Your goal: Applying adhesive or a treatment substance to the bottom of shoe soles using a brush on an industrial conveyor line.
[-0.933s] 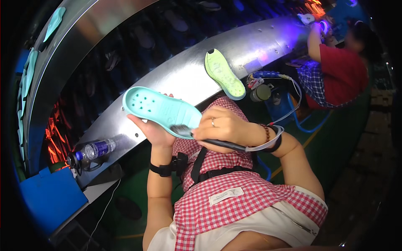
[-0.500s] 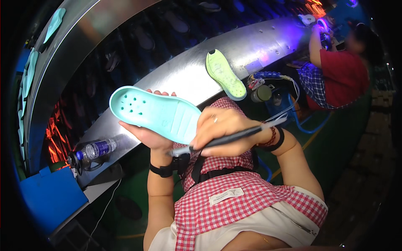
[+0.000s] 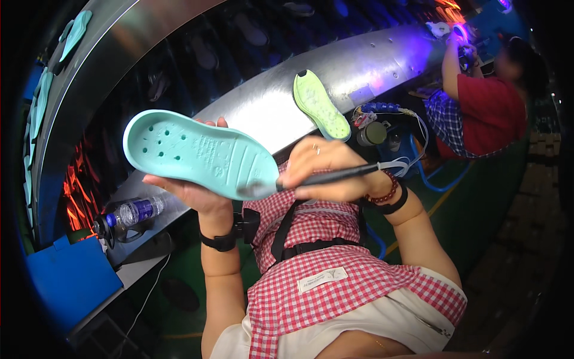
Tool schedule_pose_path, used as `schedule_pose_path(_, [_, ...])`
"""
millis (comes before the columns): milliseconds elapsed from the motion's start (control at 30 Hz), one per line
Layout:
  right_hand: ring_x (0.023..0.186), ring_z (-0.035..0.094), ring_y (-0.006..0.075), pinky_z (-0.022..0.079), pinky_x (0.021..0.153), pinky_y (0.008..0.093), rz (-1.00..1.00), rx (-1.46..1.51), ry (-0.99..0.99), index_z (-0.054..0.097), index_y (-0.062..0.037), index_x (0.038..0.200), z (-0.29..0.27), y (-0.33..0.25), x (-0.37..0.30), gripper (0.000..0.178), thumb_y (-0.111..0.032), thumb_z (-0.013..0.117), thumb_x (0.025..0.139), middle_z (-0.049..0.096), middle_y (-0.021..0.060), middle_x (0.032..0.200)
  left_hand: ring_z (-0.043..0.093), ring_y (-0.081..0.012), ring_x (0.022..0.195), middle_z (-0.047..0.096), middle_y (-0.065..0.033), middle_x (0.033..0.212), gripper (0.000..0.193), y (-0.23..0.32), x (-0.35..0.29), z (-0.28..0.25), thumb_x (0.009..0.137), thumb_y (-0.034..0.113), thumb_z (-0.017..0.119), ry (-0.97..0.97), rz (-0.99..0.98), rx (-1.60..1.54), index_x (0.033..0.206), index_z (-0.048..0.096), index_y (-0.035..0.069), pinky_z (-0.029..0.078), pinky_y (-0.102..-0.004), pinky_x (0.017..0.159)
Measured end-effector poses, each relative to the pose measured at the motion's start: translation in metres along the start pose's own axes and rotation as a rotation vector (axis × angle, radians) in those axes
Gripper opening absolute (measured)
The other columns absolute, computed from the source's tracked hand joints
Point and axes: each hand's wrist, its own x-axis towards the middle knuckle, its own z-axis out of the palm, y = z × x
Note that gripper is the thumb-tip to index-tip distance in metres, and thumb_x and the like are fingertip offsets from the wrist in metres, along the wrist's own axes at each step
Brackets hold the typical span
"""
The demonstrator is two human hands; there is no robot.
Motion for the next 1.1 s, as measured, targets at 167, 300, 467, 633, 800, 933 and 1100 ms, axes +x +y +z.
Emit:
schedule_pose_path(167, [0.098,0.057,0.021,0.047,0.084,0.0333,0.064,0.497,0.095,0.061,0.0015,0.093,-0.001,0.018,0.002,0.017,0.0,0.063,0.075,0.063,0.0118,0.097,0.049,-0.0302,0.108,0.049,-0.0177,0.117,0.082,0.01,0.005,0.012,0.079,0.068,0.037,-0.168,-0.094,-0.112,0.128,0.038,0.003,0.029,-0.0465,0.104])
schedule_pose_path(300, [0.09,0.061,0.0185,0.049,0.081,0.0288,0.248,0.9,0.233,0.057,0.0036,0.095,0.018,0.023,0.006,0.016,-0.001,0.059,0.081,0.061,0.0158,0.102,0.048,-0.0296,0.113,0.045,-0.0153,0.126,0.064,0.005,0.0,0.032,0.089,0.055,0.028,0.189,-0.152,0.13,0.132,0.034,0.008,0.033,-0.0516,0.099])
schedule_pose_path(467, [0.087,0.061,0.0151,0.049,0.072,0.0236,0.33,0.544,0.321,0.058,0.0012,0.096,0.028,0.008,0.004,0.015,0.0,0.057,0.082,0.062,0.012,0.098,0.047,-0.03,0.115,0.045,-0.0117,0.128,0.06,-0.017,-0.023,0.029,0.091,0.051,0.025,0.055,-0.202,-0.223,0.134,0.033,0.01,0.03,-0.0545,0.1])
schedule_pose_path(633, [0.08,0.063,0.0218,0.05,0.072,0.0298,-0.093,0.095,0.16,0.062,0.0017,0.086,0.02,-0.003,0.01,0.015,0.001,0.065,0.071,0.065,0.0135,0.087,0.044,-0.0319,0.117,0.044,-0.0106,0.131,0.055,-0.011,-0.016,0.013,0.091,0.046,0.03,-0.044,-0.306,-0.229,0.133,0.038,0.011,0.022,-0.0565,0.103])
schedule_pose_path(800, [0.079,0.063,0.0207,0.049,0.071,0.0292,-0.136,-0.018,0.144,0.063,0.0003,0.088,0.022,0.001,0.017,0.018,0.0,0.066,0.071,0.065,0.0127,0.088,0.044,-0.0336,0.116,0.042,-0.0141,0.131,0.06,-0.012,-0.01,0.012,0.091,0.049,0.028,0.033,-0.284,-0.318,0.134,0.033,0.007,0.029,-0.055,0.1])
schedule_pose_path(933, [0.081,0.063,0.0227,0.049,0.072,0.03,0.134,0.239,0.171,0.063,0.0004,0.091,0.006,-0.003,0.021,0.021,-0.003,0.068,0.07,0.065,0.0127,0.088,0.044,-0.0342,0.117,0.045,-0.013,0.13,0.055,-0.008,-0.008,0.014,0.09,0.045,0.034,-0.021,-0.335,-0.27,0.132,0.039,0.009,0.023,-0.0566,0.102])
schedule_pose_path(1100, [0.079,0.063,0.0181,0.049,0.071,0.0258,-0.122,0.073,0.016,0.065,-0.0001,0.089,0.007,0.001,0.029,0.019,-0.004,0.068,0.071,0.065,0.0111,0.088,0.048,-0.0364,0.111,0.045,-0.0166,0.128,0.059,-0.007,-0.004,0.01,0.089,0.049,0.037,0.029,-0.344,-0.201,0.129,0.041,0.006,0.033,-0.057,0.097])
